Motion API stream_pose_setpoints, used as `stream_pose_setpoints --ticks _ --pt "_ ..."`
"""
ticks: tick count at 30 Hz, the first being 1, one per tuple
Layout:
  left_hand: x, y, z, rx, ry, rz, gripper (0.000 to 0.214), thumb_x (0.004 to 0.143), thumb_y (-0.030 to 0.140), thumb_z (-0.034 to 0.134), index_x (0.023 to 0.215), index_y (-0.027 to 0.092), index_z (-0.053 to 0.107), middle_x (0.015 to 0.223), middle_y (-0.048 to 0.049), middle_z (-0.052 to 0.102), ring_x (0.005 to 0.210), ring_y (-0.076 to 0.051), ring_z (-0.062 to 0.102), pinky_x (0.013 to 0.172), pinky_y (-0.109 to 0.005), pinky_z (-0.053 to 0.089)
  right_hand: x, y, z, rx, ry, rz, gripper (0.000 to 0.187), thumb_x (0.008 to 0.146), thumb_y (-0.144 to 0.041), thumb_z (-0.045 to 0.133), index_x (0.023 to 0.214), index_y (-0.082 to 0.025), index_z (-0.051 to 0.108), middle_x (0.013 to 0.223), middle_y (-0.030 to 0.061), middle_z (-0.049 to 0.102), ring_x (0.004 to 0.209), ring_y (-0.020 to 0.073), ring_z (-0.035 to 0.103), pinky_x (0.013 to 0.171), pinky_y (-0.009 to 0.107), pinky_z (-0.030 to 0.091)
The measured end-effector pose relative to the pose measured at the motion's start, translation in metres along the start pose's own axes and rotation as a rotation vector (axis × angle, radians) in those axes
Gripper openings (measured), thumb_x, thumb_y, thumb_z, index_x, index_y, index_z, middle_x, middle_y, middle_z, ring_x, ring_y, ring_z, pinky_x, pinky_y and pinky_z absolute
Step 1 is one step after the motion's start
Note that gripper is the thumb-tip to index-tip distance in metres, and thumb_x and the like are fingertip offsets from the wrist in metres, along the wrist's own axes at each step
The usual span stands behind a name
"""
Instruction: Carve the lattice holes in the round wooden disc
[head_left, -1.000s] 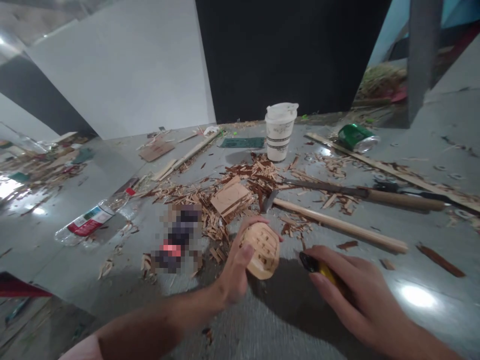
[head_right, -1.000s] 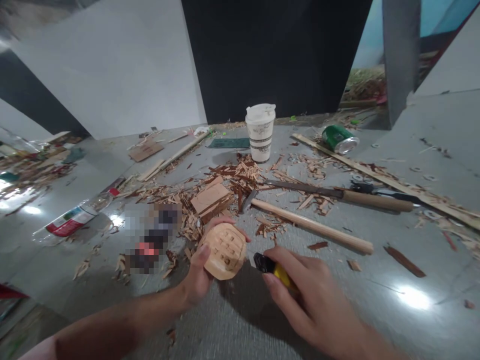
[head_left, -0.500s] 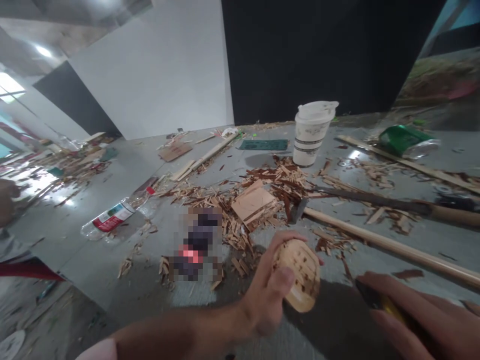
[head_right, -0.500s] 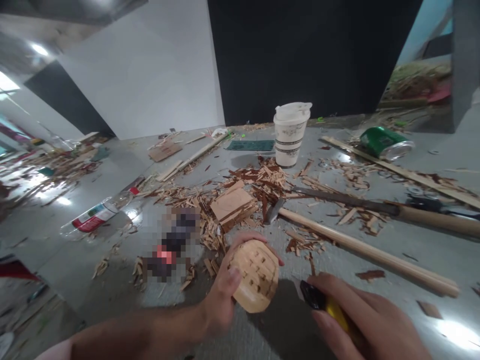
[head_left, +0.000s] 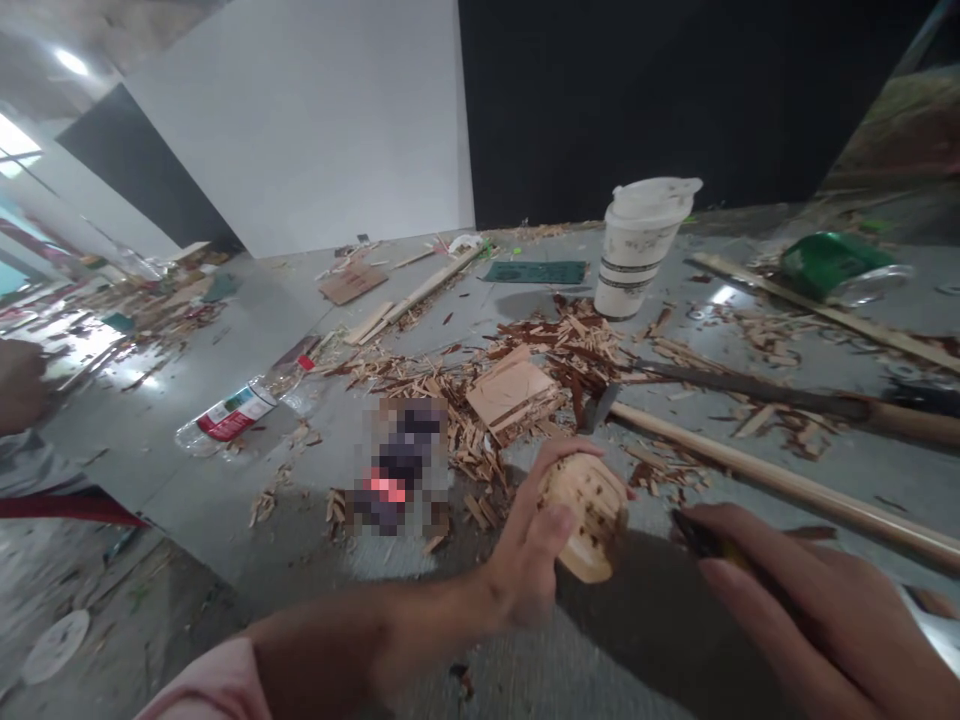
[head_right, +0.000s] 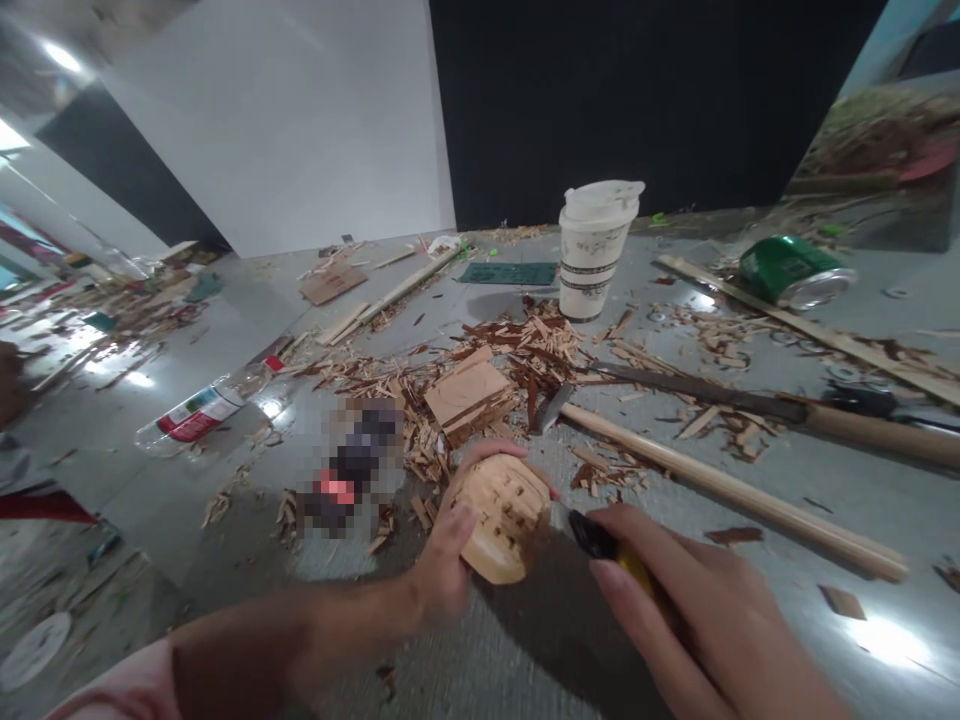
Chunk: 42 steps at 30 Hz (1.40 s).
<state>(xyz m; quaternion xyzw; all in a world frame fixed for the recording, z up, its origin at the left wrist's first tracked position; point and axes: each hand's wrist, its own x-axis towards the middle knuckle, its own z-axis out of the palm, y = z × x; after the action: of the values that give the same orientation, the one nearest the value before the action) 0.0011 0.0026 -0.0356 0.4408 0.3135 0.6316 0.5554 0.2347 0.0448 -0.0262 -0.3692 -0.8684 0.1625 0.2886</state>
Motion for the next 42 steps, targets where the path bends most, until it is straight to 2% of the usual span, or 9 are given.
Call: stream_pose_setpoints --ticks 3,5,8,14,21,27,31,35,42 --pt "0.000 0.000 -0.001 -0.010 0.022 -0.003 0.058 0.104 0.058 0.052 0.146 0.019 0.054 0.125 -0.0165 0.074 0.117 -0.034 0.069 0.104 -0.050 0.052 0.023 -0.017 -0.005 0.002 0.006 -0.046 0.022 0.109 -0.035 0.047 0.124 -0.027 0.061 0.090 0.0033 0.081 0.062 0.0206 0.074 0.049 0.030 0.052" --pt "0.000 -0.001 -0.001 -0.014 0.038 -0.003 0.060 0.103 0.059 0.053 0.146 0.018 0.054 0.125 -0.0167 0.073 0.117 -0.035 0.069 0.103 -0.050 0.053 0.028 -0.022 -0.004 -0.051 0.040 -0.068 0.018 0.110 -0.032 0.045 0.119 -0.026 0.058 0.090 0.0044 0.079 0.064 0.0209 0.074 0.050 0.029 0.052" --pt "0.001 -0.003 -0.001 -0.020 0.036 0.017 0.065 0.100 0.063 0.054 0.146 0.017 0.053 0.121 -0.0172 0.074 0.114 -0.035 0.071 0.098 -0.049 0.056 0.024 -0.021 -0.003 -0.128 0.063 -0.114 0.013 0.109 -0.027 0.044 0.114 -0.026 0.057 0.092 0.0066 0.077 0.068 0.0218 0.072 0.054 0.030 0.053" --pt "0.002 -0.003 0.002 -0.011 0.039 0.020 0.070 0.096 0.070 0.052 0.141 0.017 0.055 0.115 -0.0177 0.075 0.108 -0.036 0.073 0.090 -0.048 0.059 0.014 -0.018 -0.008 -0.075 0.035 -0.257 0.014 0.108 -0.022 0.044 0.116 -0.023 0.055 0.089 0.0048 0.072 0.067 0.0184 0.067 0.056 0.030 0.048" --pt "0.006 0.010 0.010 0.002 0.136 0.146 0.059 0.093 0.069 0.056 0.130 0.022 0.061 0.109 -0.0143 0.074 0.096 -0.032 0.070 0.078 -0.043 0.059 0.017 -0.035 -0.015 -0.039 -0.059 -0.286 0.011 0.110 -0.023 0.042 0.110 -0.022 0.053 0.080 0.0004 0.065 0.064 0.0152 0.063 0.057 0.029 0.043" --pt "0.007 0.013 0.010 0.074 0.136 0.186 0.060 0.093 0.072 0.054 0.128 0.023 0.061 0.105 -0.0105 0.074 0.091 -0.028 0.067 0.076 -0.039 0.056 0.016 -0.040 -0.011 -0.015 -0.121 -0.282 0.013 0.110 -0.024 0.043 0.109 -0.022 0.055 0.079 -0.0007 0.064 0.064 0.0158 0.065 0.057 0.030 0.044" --pt "0.007 0.013 0.010 0.096 0.117 0.218 0.056 0.094 0.068 0.054 0.126 0.024 0.064 0.103 -0.0098 0.074 0.087 -0.027 0.066 0.073 -0.038 0.055 0.016 -0.040 -0.008 0.006 -0.139 -0.274 0.014 0.110 -0.024 0.044 0.100 -0.023 0.054 0.077 -0.0014 0.062 0.061 0.0159 0.063 0.056 0.030 0.043" --pt "0.006 0.015 0.012 0.128 0.104 0.184 0.059 0.092 0.072 0.058 0.126 0.025 0.066 0.107 -0.0103 0.075 0.094 -0.029 0.068 0.075 -0.039 0.056 0.016 -0.039 -0.008 0.014 -0.145 -0.258 0.018 0.110 -0.026 0.045 0.095 -0.023 0.055 0.076 -0.0011 0.061 0.060 0.0157 0.061 0.055 0.031 0.041" --pt "0.004 0.013 0.009 0.155 0.082 0.166 0.062 0.092 0.073 0.057 0.130 0.024 0.062 0.111 -0.0125 0.074 0.104 -0.032 0.068 0.073 -0.039 0.055 0.013 -0.038 -0.007 -0.001 -0.168 -0.256 0.017 0.111 -0.027 0.045 0.107 -0.021 0.060 0.079 -0.0010 0.064 0.062 0.0168 0.064 0.058 0.033 0.043"
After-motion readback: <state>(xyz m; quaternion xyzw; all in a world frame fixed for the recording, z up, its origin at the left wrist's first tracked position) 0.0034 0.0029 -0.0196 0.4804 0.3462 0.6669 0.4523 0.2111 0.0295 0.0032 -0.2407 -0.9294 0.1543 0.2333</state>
